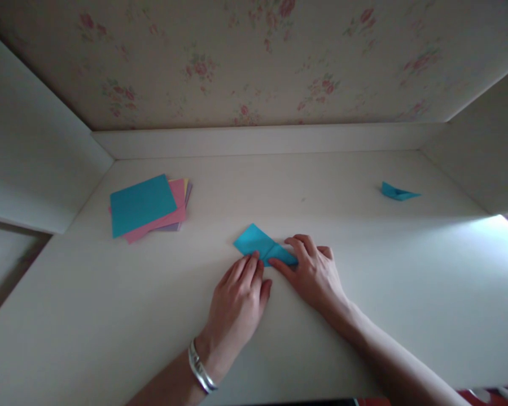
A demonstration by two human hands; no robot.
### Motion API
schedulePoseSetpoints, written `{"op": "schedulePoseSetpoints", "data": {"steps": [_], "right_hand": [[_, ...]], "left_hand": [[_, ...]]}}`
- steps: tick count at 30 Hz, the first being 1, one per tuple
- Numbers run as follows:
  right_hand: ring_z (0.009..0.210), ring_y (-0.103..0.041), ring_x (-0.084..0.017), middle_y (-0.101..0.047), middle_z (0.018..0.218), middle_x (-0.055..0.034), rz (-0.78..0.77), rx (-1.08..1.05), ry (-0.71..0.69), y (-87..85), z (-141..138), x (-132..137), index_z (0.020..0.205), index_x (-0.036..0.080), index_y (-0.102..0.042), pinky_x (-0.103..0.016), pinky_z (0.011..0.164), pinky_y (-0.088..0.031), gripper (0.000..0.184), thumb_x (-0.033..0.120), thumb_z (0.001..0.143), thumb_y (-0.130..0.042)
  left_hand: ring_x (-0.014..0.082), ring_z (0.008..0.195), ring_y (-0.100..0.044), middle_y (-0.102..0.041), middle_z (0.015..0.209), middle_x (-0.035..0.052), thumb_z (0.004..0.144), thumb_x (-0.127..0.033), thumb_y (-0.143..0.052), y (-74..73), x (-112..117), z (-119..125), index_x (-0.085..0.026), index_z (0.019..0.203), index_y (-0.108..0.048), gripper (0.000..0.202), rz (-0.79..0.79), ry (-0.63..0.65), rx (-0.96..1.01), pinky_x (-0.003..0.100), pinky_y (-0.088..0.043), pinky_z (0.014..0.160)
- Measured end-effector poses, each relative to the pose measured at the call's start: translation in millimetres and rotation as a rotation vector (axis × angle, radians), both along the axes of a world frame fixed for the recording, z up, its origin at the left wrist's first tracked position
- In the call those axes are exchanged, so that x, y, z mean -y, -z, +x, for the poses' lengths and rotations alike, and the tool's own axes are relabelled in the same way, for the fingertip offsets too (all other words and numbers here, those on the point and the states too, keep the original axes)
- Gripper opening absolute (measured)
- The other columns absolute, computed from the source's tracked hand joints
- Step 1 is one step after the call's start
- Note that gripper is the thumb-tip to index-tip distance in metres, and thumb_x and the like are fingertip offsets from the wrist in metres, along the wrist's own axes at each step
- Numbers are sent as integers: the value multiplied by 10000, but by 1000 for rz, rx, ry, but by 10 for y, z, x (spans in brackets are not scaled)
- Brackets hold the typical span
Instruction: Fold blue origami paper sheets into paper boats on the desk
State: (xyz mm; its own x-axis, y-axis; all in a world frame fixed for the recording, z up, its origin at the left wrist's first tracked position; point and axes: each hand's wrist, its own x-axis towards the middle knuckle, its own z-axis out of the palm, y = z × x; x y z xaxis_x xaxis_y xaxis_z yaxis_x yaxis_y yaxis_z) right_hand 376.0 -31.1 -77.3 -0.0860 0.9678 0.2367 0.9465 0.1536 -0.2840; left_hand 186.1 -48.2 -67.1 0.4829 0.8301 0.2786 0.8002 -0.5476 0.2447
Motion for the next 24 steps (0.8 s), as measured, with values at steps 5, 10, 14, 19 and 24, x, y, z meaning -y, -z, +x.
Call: {"op": "schedulePoseSetpoints", "data": {"steps": [5,10,14,19,24], "right_hand": [[1006,-683,-293,-635,1236,-129,-12,15,3,9,114,27,1192,204,-585,-451,830,-478,415,535,943,-598],[1015,-678,-303,-635,1231,-133,5,10,62,26,272,95,1198,215,-574,-459,811,-488,379,523,983,-520],[1020,-674,-306,-640,1225,-140,4,-24,81,41,306,139,1192,218,-583,-461,809,-486,316,453,1000,-495],[893,-689,-272,-654,1226,-136,-30,-125,75,54,318,87,1176,225,-608,-486,825,-489,280,403,995,-490],[767,-677,-228,-718,952,-78,9,-518,183,-312,308,271,1016,249,-666,-325,582,-524,215,426,972,-551]], "left_hand": [[301,1172,-658,-675,1328,157,959,-246,-566,1,0,-8,-88,1204,-694,318,19,2,-18,443,-570,991],[302,1175,-651,-668,1337,158,954,-247,-576,6,4,-3,-84,1203,-691,320,22,-1,-9,455,-564,989],[298,1114,-671,-695,1290,151,933,-225,-601,-11,-11,17,-116,1145,-709,262,46,-11,17,457,-567,951],[268,915,-692,-755,1079,105,935,-201,-610,-57,-62,39,-168,851,-701,128,60,-20,-1,436,-570,790],[241,830,-659,-724,918,72,949,-175,-594,-41,-79,39,-173,838,-647,124,109,51,-66,409,-543,736]]}}
